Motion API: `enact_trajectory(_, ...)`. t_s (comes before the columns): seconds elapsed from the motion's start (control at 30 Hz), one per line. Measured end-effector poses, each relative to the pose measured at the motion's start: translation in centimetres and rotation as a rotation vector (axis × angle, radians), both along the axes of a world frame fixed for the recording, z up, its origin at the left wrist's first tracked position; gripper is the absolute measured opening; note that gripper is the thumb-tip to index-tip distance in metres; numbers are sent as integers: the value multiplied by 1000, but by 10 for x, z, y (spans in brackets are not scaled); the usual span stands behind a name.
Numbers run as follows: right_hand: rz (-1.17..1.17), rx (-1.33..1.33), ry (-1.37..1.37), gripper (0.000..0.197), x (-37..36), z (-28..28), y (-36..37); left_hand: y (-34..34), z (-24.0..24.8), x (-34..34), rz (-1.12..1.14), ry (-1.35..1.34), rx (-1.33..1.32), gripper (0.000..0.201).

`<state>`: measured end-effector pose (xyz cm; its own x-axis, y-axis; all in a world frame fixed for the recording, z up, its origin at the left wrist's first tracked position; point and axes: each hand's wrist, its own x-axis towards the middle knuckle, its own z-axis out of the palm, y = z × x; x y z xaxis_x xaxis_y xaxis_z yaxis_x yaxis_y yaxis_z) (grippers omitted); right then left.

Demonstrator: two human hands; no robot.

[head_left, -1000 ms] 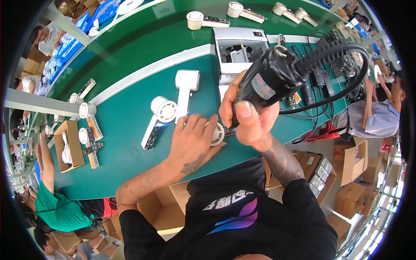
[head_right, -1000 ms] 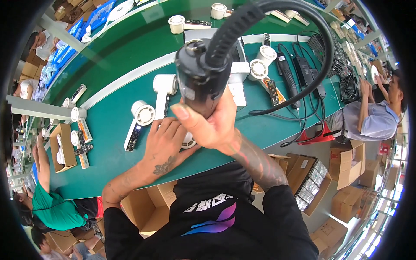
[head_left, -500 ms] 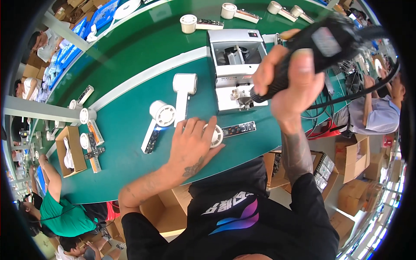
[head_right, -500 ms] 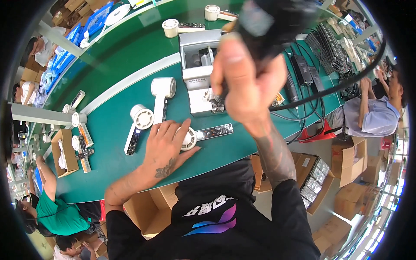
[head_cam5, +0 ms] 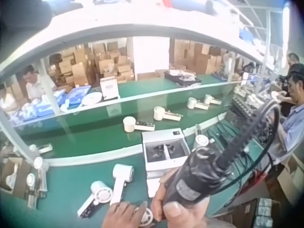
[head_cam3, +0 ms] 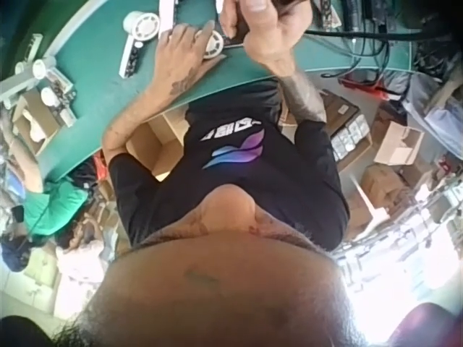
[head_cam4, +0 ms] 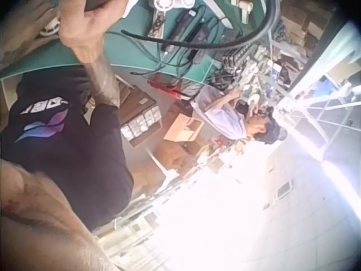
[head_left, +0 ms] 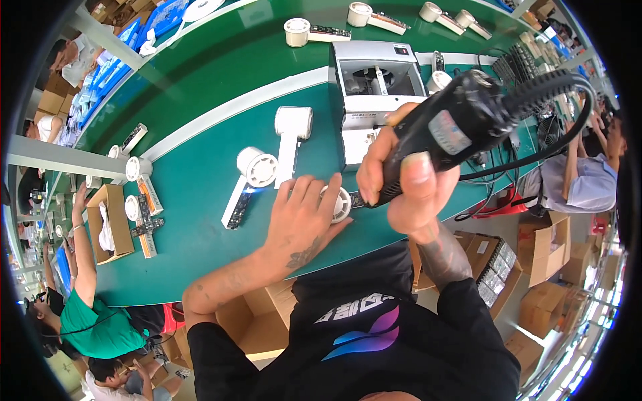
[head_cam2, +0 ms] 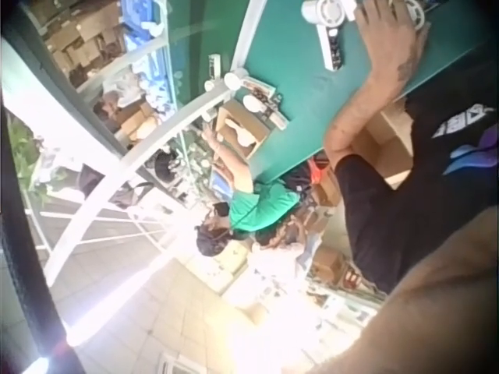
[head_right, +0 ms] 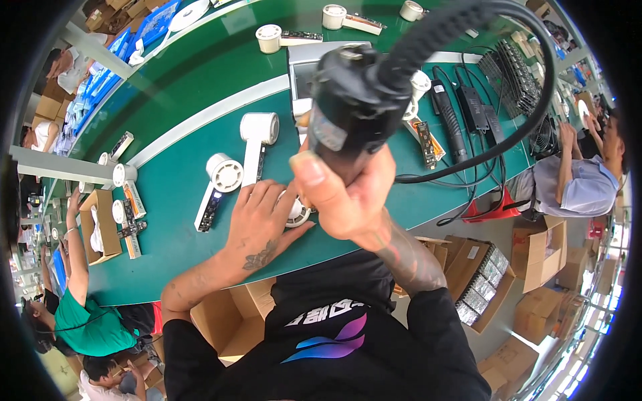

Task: The person assembles handheld hair dryers by inserting internal wiring, a circuit board, and plastic components into the hair dryer housing, then securing the components with screws using an electric screwdriver.

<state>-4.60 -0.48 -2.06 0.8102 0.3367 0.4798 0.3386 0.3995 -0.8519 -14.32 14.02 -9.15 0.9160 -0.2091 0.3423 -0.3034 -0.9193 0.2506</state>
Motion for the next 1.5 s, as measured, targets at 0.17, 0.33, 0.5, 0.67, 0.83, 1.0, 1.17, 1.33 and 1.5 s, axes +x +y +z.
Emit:
enact_trajectory(0.17, 28, 20, -18, 57, 2, -13, 4, 0, 1, -1, 5, 26, 17, 71)
enact_trajectory(0.33, 15, 17, -8, 65, -6, -17, 6, 1, -2, -2, 9, 2, 40, 72)
enact_trajectory(0.5, 83, 6, 147, 75, -8, -8, -4, 2, -2, 0, 11, 26, 15, 72)
enact_trajectory(0.67, 123, -13, 142, 73, -2, -8, -4, 0, -1, -1, 13, 27, 12, 71)
enact_trajectory(0.83, 71, -25, 111, 71, -4, -12, -10, 0, -1, 0, 16, 25, -7, 70)
enact_trajectory(1.0, 108, -21, 130, 71, -5, -16, -7, -2, -2, 0, 14, 0, -1, 69)
enact_trajectory(1.17, 85, 31, -3, 64, -11, -27, -2, 2, -3, -1, 2, 5, 7, 70)
enact_trajectory(1.33, 263, 22, -4, 64, -16, -30, -11, -1, 0, -2, 23, -6, 32, 66)
enact_trajectory(1.5, 429, 48, 46, 61, 3, -24, -32, 4, 5, -2, -9, 8, 82, 60)
